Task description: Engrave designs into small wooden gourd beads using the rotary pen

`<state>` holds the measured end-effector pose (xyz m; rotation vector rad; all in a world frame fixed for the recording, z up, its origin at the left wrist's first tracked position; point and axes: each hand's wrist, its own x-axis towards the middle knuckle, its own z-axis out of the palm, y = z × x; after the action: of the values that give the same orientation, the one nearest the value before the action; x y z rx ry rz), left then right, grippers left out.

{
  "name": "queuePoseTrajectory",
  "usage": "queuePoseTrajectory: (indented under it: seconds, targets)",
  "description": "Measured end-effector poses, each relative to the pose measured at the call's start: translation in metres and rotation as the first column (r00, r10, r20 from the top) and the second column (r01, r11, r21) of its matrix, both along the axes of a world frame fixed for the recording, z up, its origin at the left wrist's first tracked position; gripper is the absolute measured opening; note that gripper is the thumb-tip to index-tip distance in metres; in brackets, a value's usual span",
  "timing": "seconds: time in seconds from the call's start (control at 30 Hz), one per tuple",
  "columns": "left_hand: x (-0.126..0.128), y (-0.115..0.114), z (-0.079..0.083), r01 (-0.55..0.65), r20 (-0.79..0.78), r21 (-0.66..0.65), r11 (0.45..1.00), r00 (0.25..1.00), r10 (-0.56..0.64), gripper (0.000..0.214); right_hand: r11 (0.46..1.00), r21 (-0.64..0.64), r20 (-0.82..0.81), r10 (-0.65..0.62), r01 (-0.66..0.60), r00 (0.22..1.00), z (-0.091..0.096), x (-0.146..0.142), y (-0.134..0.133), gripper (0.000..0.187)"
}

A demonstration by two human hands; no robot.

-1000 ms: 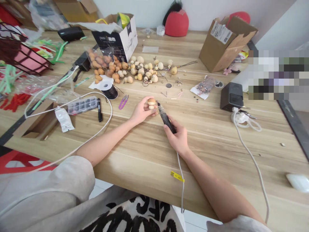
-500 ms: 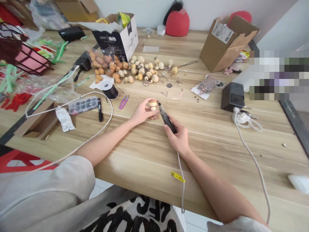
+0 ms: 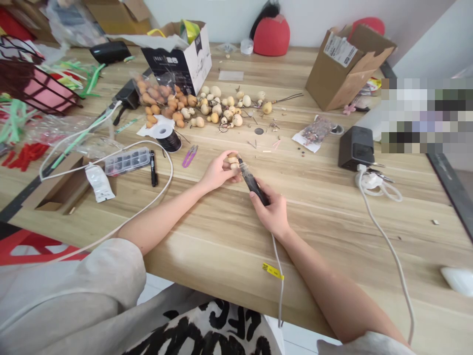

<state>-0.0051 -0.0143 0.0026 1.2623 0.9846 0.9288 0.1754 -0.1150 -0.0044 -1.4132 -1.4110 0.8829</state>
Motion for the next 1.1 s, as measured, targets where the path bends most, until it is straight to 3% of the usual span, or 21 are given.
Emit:
queuePoseTrajectory:
  seconds: [0.4,0.9,1.1]
  targets:
    - [0.001,-0.001,0.004,-0.004,-0.01,-0.019,1.0,1.0,0.003,0.055,1.0,-0.018,0.013,-0.018,0.018,1.0,0.0,0.0,-0.001,0.05]
    - [0.001,0.001,-0.002,0.004,-0.006,0.009,1.0,1.0,-0.004,0.054,0.999,-0.028,0.006,-0.027,0.027,1.0,0.0,0.001,0.0,0.054]
    - [0.0,0.005,-0.008,-0.003,-0.069,0.074,0.997,0.998,0.008,0.039,0.999,-0.015,0.022,-0.03,0.03,0.999,0.001,-0.001,-0.001,0.051]
